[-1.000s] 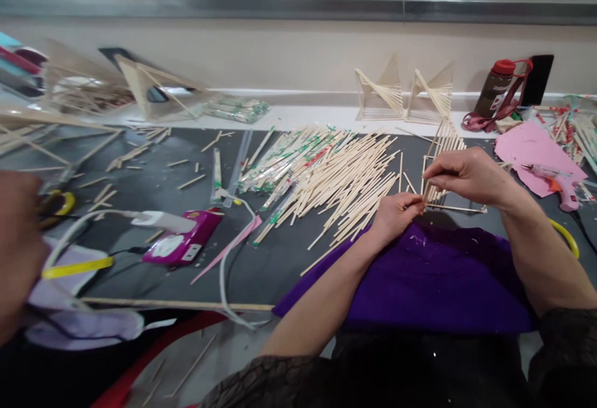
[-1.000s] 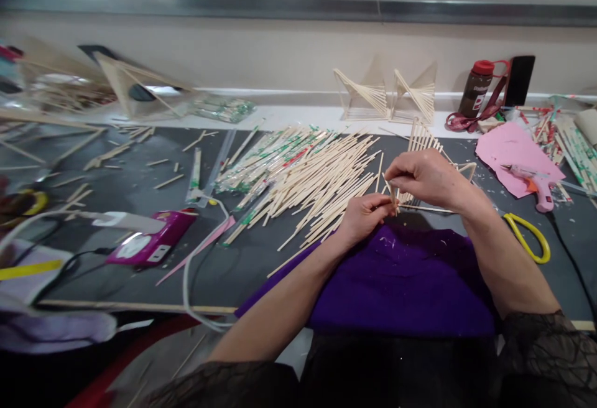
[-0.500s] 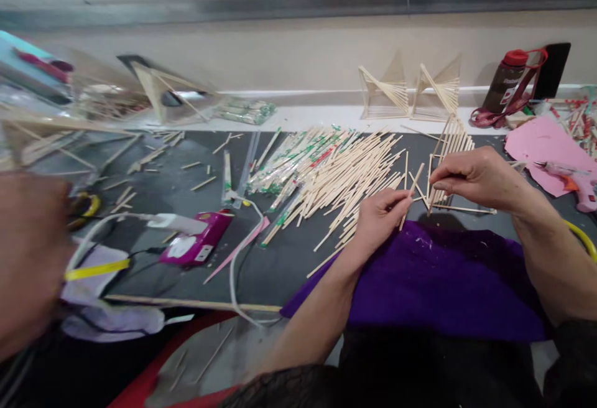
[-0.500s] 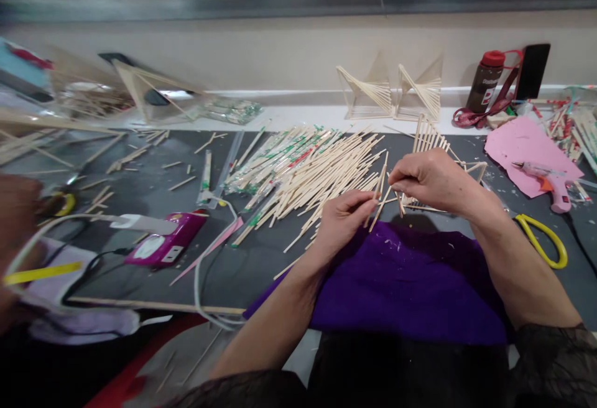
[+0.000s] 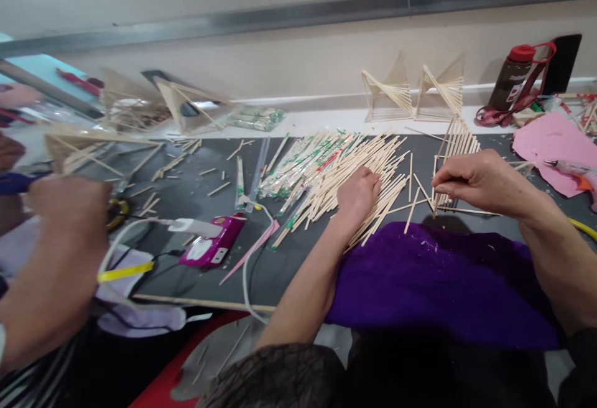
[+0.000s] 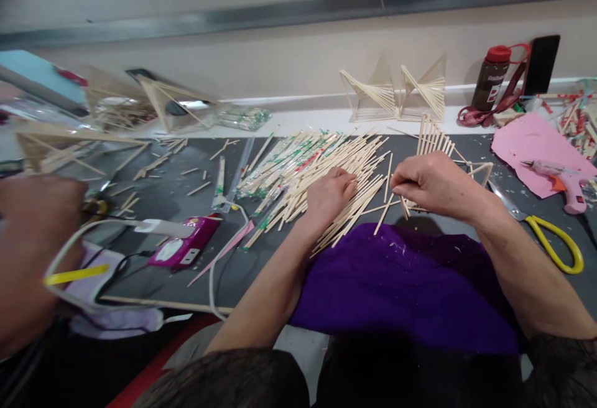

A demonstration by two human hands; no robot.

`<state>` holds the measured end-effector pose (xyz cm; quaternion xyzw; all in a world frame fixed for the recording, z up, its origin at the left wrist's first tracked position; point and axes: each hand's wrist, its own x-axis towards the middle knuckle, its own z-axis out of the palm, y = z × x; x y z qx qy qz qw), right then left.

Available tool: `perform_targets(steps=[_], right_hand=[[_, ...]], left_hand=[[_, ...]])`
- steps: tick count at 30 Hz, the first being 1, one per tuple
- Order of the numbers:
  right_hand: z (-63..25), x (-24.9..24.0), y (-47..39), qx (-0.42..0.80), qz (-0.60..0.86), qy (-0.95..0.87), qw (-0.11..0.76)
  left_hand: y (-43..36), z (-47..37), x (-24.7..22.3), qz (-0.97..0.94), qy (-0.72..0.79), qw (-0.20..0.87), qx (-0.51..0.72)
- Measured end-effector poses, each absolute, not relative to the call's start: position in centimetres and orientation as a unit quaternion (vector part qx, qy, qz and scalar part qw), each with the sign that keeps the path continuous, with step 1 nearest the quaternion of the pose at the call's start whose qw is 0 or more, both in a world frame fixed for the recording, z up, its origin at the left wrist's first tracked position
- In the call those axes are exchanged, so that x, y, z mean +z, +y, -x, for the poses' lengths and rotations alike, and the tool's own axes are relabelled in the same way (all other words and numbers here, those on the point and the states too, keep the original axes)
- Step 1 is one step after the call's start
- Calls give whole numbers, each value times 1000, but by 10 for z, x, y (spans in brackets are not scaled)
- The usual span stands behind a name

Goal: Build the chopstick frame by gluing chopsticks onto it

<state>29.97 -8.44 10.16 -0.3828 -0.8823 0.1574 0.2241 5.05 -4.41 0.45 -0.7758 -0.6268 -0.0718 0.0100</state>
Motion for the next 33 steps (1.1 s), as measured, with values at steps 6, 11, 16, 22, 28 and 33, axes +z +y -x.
perform_targets(steps=[6, 11, 16, 22, 28, 33], right_hand=[[-301, 101, -83, 153, 378, -887, 216], [-301, 103, -82, 157, 378, -889, 207], [-300, 103, -82, 157, 378, -887, 216], [-299, 104, -83, 162, 377, -887, 213], [-300, 103, -82, 166, 383, -882, 216], [-300, 104, -83, 166, 388, -882, 212]], left_hand=[[-15, -31, -8, 772, -632, 65, -15], [-10, -18, -1, 750, -659, 57, -9], [-10, -29, 6, 730, -680, 64, -19], [-10, -52, 1, 745, -667, 30, -12], [-22, -65, -3, 765, -644, -2, -18], [-24, -58, 3, 760, -647, -36, -51]])
